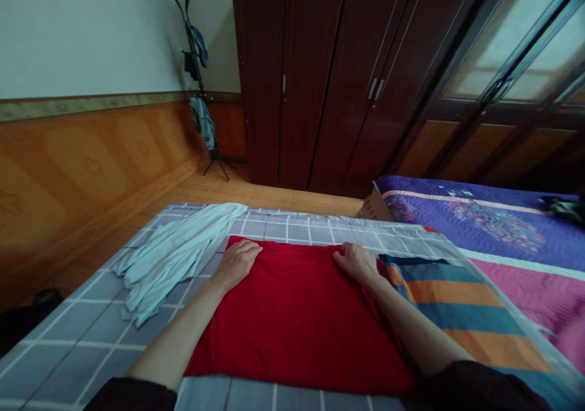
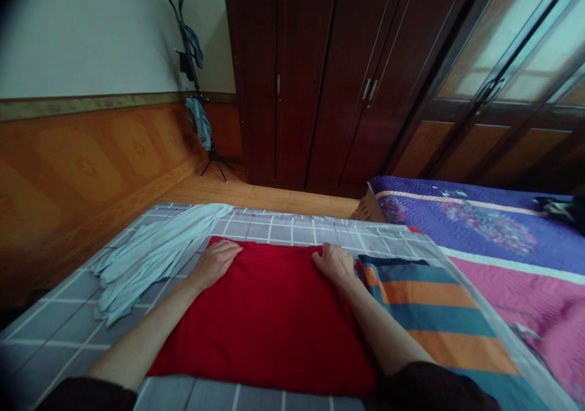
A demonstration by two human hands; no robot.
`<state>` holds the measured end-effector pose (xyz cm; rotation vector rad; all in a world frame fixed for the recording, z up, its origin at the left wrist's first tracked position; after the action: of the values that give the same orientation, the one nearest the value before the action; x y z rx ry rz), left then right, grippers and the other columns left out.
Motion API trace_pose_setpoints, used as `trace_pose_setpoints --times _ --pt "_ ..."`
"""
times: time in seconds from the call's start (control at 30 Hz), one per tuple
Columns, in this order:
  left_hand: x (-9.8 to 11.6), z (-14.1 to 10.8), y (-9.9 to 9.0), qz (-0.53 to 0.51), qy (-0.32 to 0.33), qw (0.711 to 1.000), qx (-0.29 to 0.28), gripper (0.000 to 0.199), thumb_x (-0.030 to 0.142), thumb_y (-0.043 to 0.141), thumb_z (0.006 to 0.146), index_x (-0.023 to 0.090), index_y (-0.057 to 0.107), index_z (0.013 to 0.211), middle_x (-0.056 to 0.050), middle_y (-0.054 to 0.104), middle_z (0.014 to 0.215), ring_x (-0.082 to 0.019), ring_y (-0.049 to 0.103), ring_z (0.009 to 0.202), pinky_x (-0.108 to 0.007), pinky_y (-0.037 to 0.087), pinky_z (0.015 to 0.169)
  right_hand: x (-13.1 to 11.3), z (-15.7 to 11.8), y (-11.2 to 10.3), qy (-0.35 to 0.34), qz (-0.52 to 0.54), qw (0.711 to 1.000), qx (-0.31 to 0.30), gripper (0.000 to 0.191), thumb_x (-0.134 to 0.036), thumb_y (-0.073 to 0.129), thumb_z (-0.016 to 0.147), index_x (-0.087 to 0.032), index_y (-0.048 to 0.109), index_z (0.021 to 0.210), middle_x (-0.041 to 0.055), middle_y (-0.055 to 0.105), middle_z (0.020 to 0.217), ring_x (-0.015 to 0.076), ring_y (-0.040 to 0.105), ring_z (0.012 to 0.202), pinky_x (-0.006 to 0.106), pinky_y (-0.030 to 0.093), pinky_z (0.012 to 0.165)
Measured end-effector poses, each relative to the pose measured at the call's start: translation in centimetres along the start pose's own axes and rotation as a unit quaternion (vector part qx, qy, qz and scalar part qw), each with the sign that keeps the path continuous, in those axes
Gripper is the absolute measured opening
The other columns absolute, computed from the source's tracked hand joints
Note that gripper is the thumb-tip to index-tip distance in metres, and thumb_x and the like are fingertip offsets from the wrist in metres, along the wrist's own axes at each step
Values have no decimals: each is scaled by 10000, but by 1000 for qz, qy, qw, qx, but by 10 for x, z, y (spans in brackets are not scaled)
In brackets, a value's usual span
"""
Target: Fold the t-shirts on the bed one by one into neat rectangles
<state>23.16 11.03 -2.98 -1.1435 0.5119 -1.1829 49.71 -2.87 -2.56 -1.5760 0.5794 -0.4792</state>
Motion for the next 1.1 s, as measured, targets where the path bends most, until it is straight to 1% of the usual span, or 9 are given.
trace_pose_setpoints --times 0.17,0.3,0.43,0.53,0.67,0.73,0.83,0.97,1.1 --pt "12 0 -10 8 7 1000 -8 319 102 415 883 157 659 1081 -122 644 1110 -246 567 1058 -427 427 941 -17 -28 -22 -49 -30 998 29 357 -266 430 870 -83 589 1131 160 673 927 261 625 898 335 435 764" --pt "58 -18 -28 14 31 999 -10 325 136 427 891 170 627 1144 -125 578 1252 -260 506 1173 -457 382 1010 -44 -78 -40 -109 -48 988 93 523 -211 414 879 -61 360 1376 207 553 1207 312 482 1132 423 353 940" --pt "112 -50 -21 12 73 996 -48 335 234 498 896 178 586 1214 -114 531 1326 -266 466 1237 -448 373 1045 -53 -135 -35 -155 -40 981 106 428 -267 420 885 -149 478 1292 137 525 1257 275 487 1111 357 393 920" --pt "127 -72 -3 9 84 994 -76 451 334 545 878 169 517 1297 -131 451 1402 -291 398 1299 -481 344 1067 -25 -168 -23 -132 -30 985 108 404 -257 434 876 -121 507 1249 145 551 1220 260 524 1074 329 422 894" --pt "116 -79 1 -23 63 994 -89 510 391 522 880 191 464 1347 -113 426 1424 -274 380 1316 -465 338 1077 35 -200 -6 -44 14 991 129 375 -268 402 896 -77 515 1199 161 627 1090 267 600 980 361 465 842" --pt "101 -77 -11 -41 29 995 -81 494 372 496 886 184 470 1342 -106 449 1407 -259 409 1297 -435 343 1079 52 -211 1 -29 36 989 138 348 -273 393 900 -96 527 1168 149 649 1061 262 620 961 360 478 826" --pt "65 -85 -40 -51 -57 996 -54 457 379 443 897 175 506 1301 -104 531 1324 -247 485 1228 -403 376 1053 59 -219 7 -40 59 986 151 320 -244 389 886 -120 541 1140 137 663 1039 259 626 952 360 486 814" --pt "16 -132 -66 -48 -168 983 -48 439 466 489 855 191 565 1188 -107 607 1189 -268 570 1089 -423 423 984 61 -222 8 -47 87 983 155 339 -201 387 851 -118 549 1137 144 659 1040 263 624 942 380 487 813" --pt "-11 -196 -64 -108 -261 957 -61 475 487 619 747 219 576 1136 -70 656 1015 -234 628 865 -345 521 782 64 -224 17 -54 131 980 143 367 -195 379 829 -147 549 1150 110 653 986 240 631 899 357 496 765"
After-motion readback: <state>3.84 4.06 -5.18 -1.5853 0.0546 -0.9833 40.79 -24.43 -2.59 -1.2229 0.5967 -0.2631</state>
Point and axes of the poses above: each hand's wrist, its own z-axis towards the middle knuckle, its own y-axis out of the palm, x = y × z, the point moved 9 cm from there along z, towards the middle knuckle
